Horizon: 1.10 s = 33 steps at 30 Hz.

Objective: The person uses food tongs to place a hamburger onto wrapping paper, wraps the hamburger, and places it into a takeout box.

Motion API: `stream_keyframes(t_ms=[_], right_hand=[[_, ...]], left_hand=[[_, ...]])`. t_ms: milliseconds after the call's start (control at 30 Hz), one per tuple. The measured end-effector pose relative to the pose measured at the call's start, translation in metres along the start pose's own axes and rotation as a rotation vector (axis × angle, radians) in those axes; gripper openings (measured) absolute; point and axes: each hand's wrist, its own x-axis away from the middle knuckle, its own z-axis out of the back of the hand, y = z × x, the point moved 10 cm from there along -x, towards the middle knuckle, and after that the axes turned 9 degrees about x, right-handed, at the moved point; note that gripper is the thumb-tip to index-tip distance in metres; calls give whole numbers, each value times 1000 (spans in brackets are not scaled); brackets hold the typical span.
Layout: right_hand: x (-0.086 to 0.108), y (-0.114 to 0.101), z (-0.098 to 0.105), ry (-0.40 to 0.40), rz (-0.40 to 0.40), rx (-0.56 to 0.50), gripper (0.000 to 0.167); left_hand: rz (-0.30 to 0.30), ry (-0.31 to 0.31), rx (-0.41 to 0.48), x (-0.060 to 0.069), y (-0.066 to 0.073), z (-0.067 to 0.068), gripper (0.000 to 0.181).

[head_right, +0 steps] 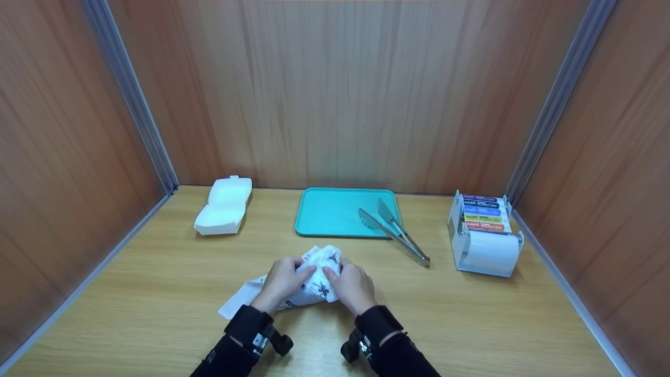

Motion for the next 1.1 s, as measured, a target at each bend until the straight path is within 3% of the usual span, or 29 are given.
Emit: stream_keyframes(t_ms=[267, 400, 633, 900, 1100], right_hand=[[-8, 3, 2, -56, -6, -146, 69], [-8, -1, 3, -58, 33, -160, 67], [-5, -11, -2, -119, 96, -119, 68], [-3, -11, -9, -164, 54, -128, 70], [0, -15, -13, -168, 71, -123, 67]], left_hand=[[-21, -59, 70, 2, 1, -3, 43], [-20, -84, 105, 2, 0, -4, 39], [-90, -89, 111, 3, 4, -3, 41], [-75, -104, 152, 6, 2, 0, 37], [-14, -134, 229, 5, -7, 0, 42]])
